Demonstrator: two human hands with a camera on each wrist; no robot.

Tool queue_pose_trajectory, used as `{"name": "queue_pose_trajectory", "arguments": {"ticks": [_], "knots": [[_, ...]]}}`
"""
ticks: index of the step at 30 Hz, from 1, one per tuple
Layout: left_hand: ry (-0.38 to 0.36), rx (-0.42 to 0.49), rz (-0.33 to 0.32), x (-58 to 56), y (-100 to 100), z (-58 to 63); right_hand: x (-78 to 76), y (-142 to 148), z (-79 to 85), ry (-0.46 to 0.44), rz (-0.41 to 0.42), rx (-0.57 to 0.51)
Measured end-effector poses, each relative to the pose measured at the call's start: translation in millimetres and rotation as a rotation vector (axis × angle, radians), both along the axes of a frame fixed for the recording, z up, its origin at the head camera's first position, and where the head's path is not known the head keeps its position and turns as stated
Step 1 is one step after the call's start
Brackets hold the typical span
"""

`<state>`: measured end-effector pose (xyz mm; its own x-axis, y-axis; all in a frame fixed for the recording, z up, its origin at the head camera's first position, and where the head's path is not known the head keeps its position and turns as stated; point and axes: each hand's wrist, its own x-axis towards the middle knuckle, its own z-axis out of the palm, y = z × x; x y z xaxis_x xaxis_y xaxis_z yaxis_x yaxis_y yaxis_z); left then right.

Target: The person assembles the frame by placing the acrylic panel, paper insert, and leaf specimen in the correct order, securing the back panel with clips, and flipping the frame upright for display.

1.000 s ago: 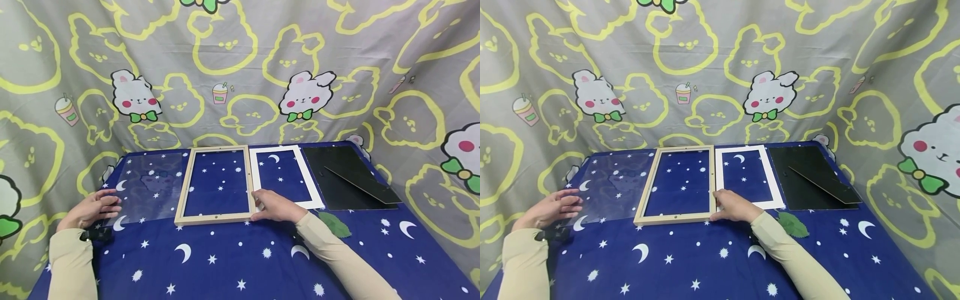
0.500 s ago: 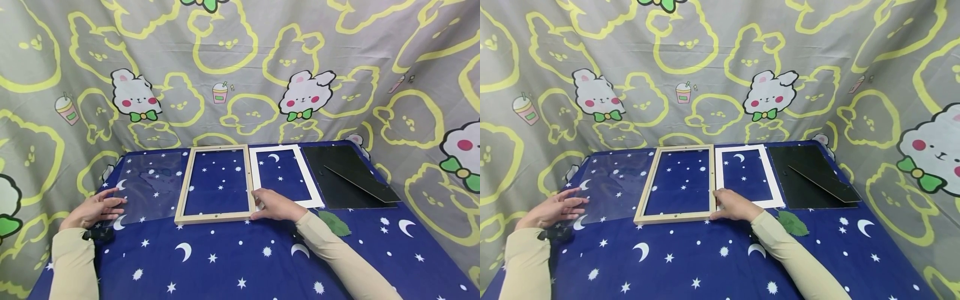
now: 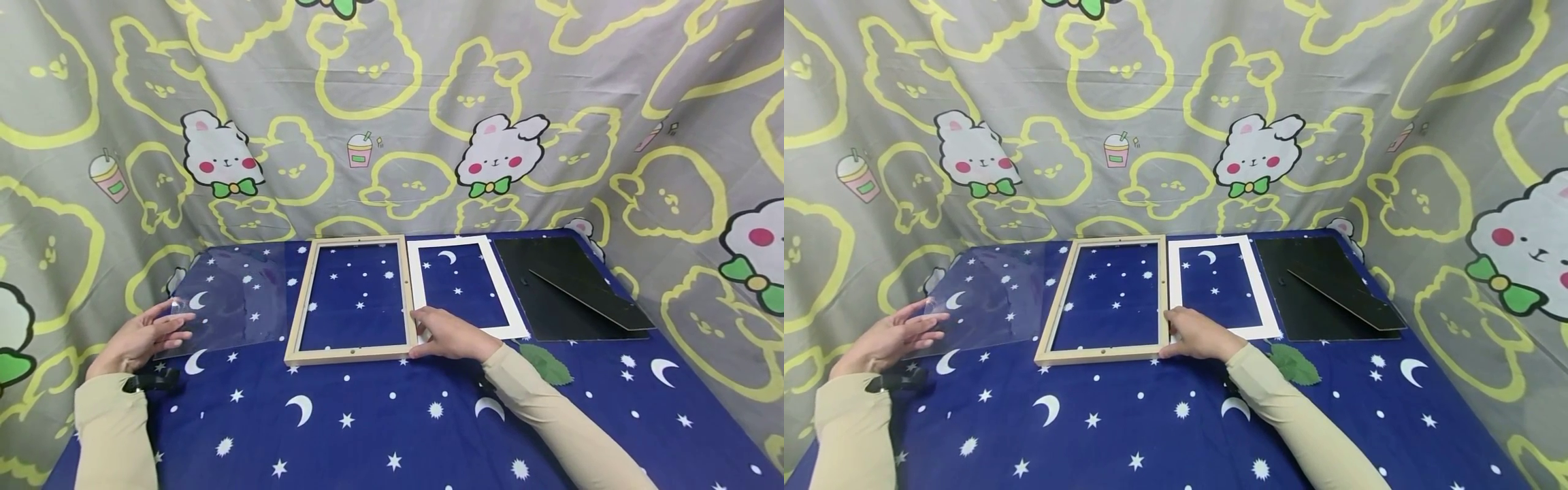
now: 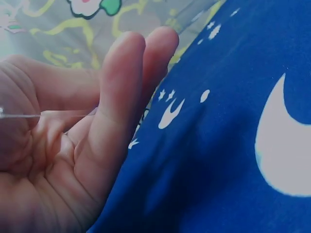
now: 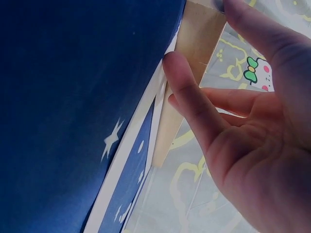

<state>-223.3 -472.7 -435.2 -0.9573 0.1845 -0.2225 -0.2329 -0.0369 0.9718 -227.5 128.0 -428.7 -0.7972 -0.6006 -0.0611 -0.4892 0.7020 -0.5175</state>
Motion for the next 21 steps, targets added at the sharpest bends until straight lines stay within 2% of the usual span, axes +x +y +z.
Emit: {"name": "queue_pose_trajectory", "arguments": {"ticks": [8,13,16,21], "knots": [[0.131,0.093,-0.037,-2.5,6.6,5.1,0.3,1.0,-0.1,0.052,0.041,-0.007],[0.209,0.191,-0.082,-6.4,17.9,10.5,0.9,0.9,1.0,0.051,0.038,-0.004],[0.229,0.216,-0.105,-8.8,24.4,14.6,0.7,0.7,0.9,0.046,0.036,-0.003],[0.218,0.173,-0.086,-10.1,33.1,22.8,0.3,0.6,0.2,0.039,0.035,-0.006]]}}
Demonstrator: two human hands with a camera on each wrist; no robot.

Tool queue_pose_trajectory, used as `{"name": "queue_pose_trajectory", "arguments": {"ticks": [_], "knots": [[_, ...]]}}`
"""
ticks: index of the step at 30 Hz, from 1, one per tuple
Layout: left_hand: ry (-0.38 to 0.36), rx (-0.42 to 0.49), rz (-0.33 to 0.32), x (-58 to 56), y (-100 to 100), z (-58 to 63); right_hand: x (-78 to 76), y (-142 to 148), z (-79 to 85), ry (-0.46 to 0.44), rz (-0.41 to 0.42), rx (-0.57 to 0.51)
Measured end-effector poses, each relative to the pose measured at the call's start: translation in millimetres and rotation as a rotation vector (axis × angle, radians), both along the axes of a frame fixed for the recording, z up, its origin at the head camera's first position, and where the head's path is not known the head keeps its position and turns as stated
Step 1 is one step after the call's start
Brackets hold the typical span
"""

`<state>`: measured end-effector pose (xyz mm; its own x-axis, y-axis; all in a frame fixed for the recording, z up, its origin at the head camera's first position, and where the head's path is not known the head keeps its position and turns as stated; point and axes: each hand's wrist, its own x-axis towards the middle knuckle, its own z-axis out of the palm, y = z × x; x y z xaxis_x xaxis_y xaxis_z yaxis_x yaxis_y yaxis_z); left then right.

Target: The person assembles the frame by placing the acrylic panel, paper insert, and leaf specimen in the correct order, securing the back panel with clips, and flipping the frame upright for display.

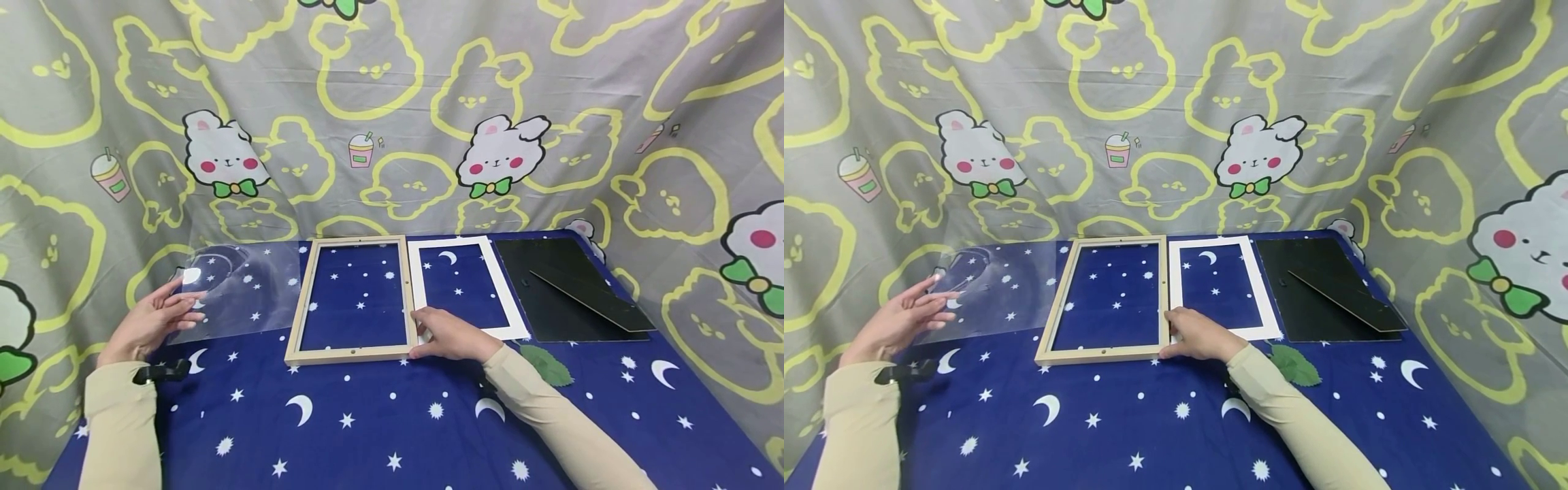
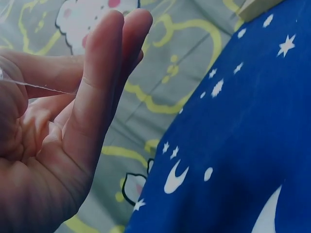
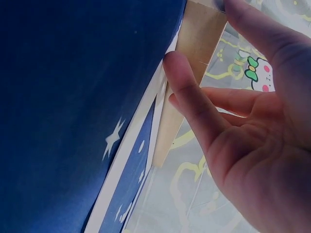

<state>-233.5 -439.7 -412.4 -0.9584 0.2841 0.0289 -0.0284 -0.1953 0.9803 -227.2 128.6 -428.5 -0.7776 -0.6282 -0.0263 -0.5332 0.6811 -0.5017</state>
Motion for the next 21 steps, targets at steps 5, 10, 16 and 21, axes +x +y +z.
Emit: {"name": "queue_pose_trajectory", "arguments": {"ticks": [5,10,16,21], "knots": [[-0.026,-0.039,0.021,0.9,3.1,4.3,0.0,-0.1,-0.2,-0.005,0.000,-0.003],[-0.015,-0.027,0.001,1.6,2.1,2.5,0.2,0.1,0.0,-0.006,-0.005,-0.003],[-0.001,-0.017,-0.045,0.4,8.9,1.8,0.1,0.5,-0.2,-0.006,-0.009,-0.003],[0.021,0.031,-0.113,-6.3,24.5,-0.7,-0.5,-0.2,-0.7,-0.011,-0.007,-0.004]]}}
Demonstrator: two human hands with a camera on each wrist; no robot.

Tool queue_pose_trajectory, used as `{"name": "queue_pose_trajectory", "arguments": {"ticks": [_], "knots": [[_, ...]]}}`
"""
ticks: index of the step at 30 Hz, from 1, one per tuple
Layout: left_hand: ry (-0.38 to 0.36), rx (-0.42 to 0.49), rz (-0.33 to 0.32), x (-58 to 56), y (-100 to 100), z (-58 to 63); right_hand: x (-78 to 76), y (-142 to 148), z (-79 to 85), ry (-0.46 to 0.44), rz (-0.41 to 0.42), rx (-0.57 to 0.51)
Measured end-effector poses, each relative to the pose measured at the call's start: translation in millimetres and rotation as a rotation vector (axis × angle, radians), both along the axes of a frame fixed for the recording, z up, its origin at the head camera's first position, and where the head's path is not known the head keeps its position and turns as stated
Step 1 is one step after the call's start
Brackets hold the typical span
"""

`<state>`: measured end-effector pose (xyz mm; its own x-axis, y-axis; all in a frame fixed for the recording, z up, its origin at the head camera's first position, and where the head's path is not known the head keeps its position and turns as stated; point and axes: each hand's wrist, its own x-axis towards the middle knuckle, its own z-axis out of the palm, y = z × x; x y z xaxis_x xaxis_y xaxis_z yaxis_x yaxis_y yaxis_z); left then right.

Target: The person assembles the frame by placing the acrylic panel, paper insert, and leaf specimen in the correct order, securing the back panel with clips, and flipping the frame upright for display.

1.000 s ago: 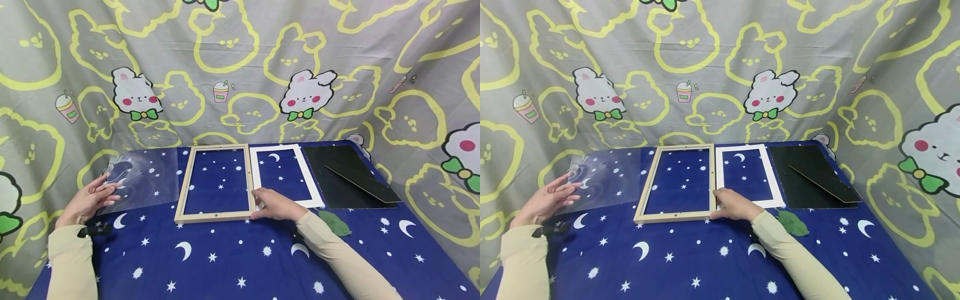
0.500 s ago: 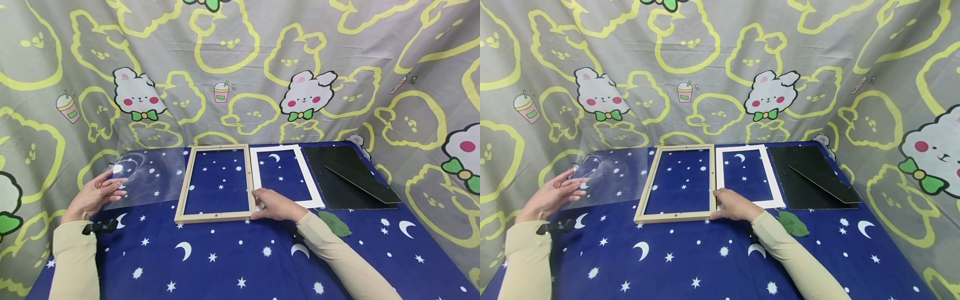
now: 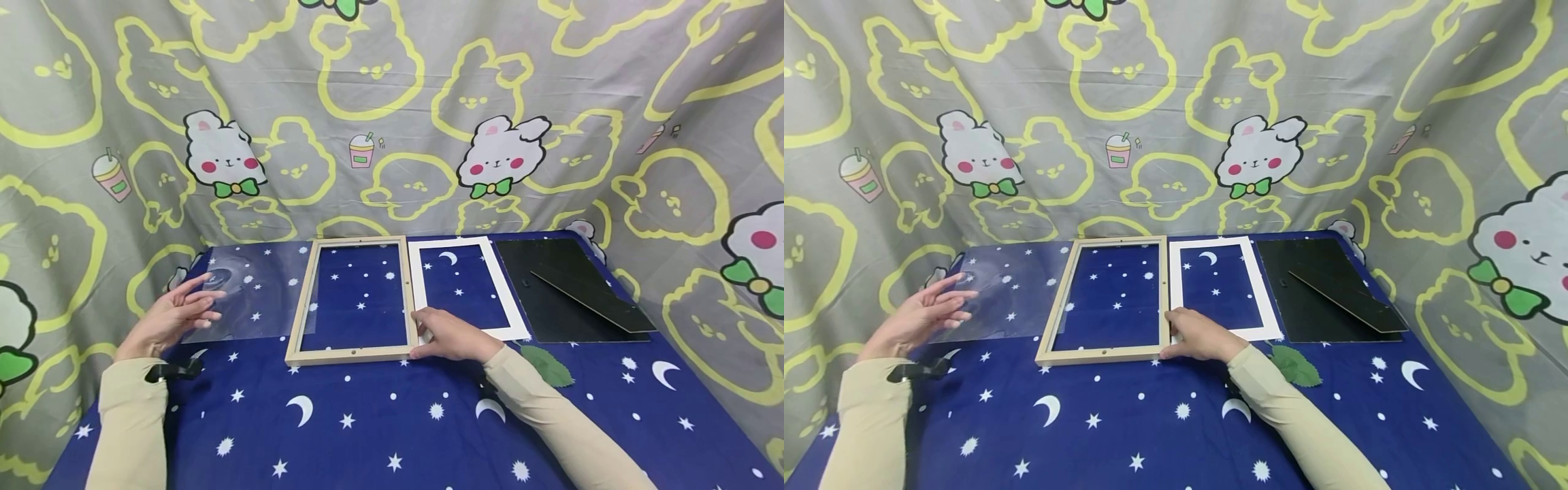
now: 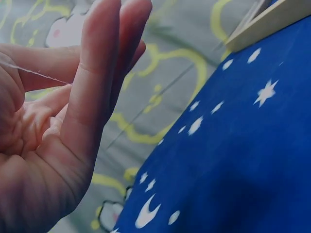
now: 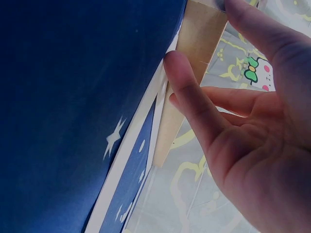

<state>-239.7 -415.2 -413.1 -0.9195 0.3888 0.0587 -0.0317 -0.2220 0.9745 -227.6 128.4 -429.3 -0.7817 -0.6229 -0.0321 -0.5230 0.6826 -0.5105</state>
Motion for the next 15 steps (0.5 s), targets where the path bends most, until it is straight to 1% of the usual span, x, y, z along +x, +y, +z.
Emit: {"name": "queue_pose_trajectory", "arguments": {"ticks": [3,5,9,15], "knots": [[0.014,0.008,-0.032,-4.1,10.1,-0.9,-0.3,-0.2,-0.3,-0.004,-0.003,0.002],[0.025,-0.001,-0.032,-5.7,15.9,-0.7,-0.4,-0.3,-0.3,-0.006,-0.006,0.004],[0.030,-0.008,-0.018,-7.8,25.1,0.1,-0.4,-0.4,0.3,-0.009,-0.010,0.007],[-0.020,-0.028,0.023,-12.3,39.4,-2.5,-0.6,0.3,-0.5,-0.004,-0.010,0.012]]}}
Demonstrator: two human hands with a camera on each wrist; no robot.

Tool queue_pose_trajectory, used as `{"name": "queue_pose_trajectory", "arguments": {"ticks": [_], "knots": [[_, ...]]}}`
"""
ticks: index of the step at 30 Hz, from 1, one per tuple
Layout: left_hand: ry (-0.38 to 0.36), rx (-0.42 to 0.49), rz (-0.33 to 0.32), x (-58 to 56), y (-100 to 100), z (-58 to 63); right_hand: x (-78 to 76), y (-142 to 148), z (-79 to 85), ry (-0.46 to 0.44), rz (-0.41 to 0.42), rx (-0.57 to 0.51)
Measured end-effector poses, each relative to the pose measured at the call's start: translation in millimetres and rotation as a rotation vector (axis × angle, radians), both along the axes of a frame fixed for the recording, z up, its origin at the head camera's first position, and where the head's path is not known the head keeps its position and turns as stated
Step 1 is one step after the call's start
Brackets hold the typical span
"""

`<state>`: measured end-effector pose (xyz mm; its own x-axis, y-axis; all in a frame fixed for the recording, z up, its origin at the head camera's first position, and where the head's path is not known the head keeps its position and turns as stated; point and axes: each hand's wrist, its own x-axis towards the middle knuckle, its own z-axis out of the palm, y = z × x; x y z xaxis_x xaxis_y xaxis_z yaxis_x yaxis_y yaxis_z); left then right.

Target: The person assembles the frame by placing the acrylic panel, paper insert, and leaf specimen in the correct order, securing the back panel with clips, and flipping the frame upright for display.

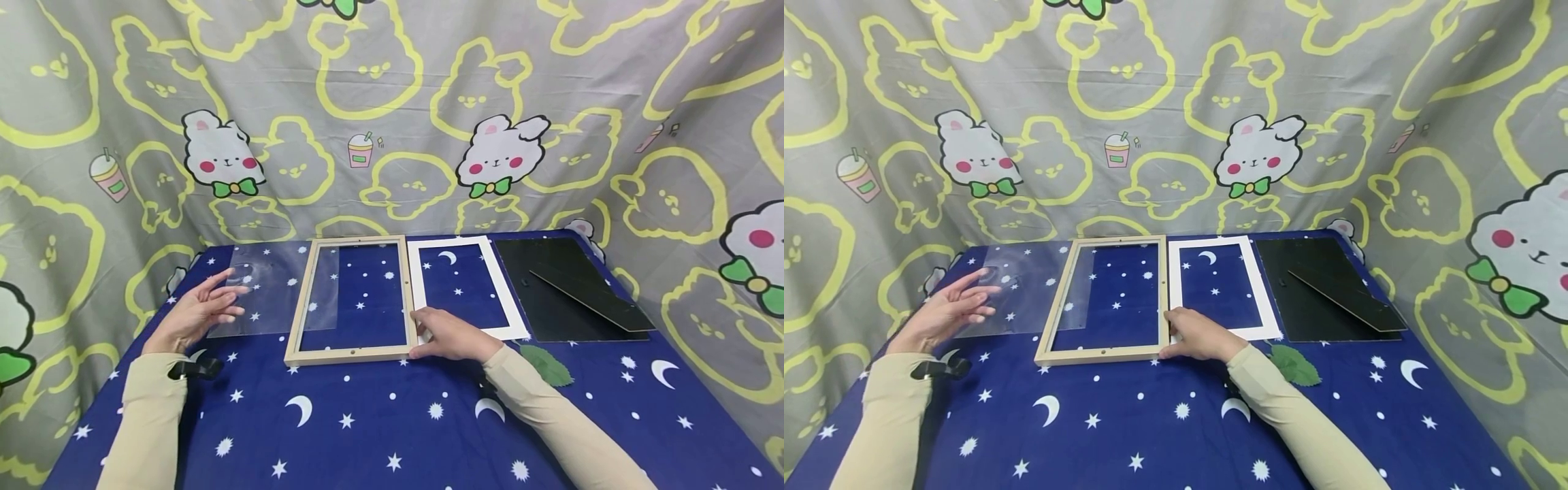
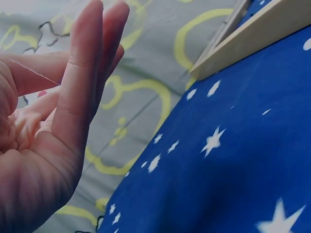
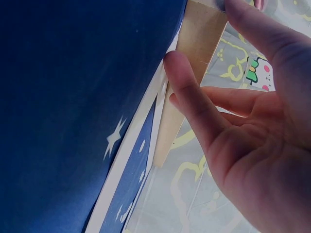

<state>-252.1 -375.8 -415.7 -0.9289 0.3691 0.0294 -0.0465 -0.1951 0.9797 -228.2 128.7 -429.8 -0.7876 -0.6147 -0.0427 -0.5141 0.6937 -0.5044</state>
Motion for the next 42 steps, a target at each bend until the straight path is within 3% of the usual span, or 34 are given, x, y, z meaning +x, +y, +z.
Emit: {"name": "queue_pose_trajectory", "arguments": {"ticks": [6,15,24,29,42], "knots": [[-0.035,-0.041,0.035,-3.0,17.6,-2.3,-0.2,0.2,-0.8,0.002,-0.001,0.000],[-0.010,0.057,0.007,-8.9,43.9,-7.0,-0.5,0.4,-1.5,-0.004,-0.006,-0.001],[-0.017,0.024,0.066,-9.5,71.8,-7.2,-0.6,-1.0,-0.8,-0.015,-0.013,-0.004],[-0.040,0.014,0.120,-8.8,81.4,-6.8,-0.9,-1.5,-1.2,-0.015,-0.017,-0.001],[-0.071,0.061,0.148,-8.7,99.7,-12.2,0.1,-2.9,1.0,0.005,0.000,0.001]]}}
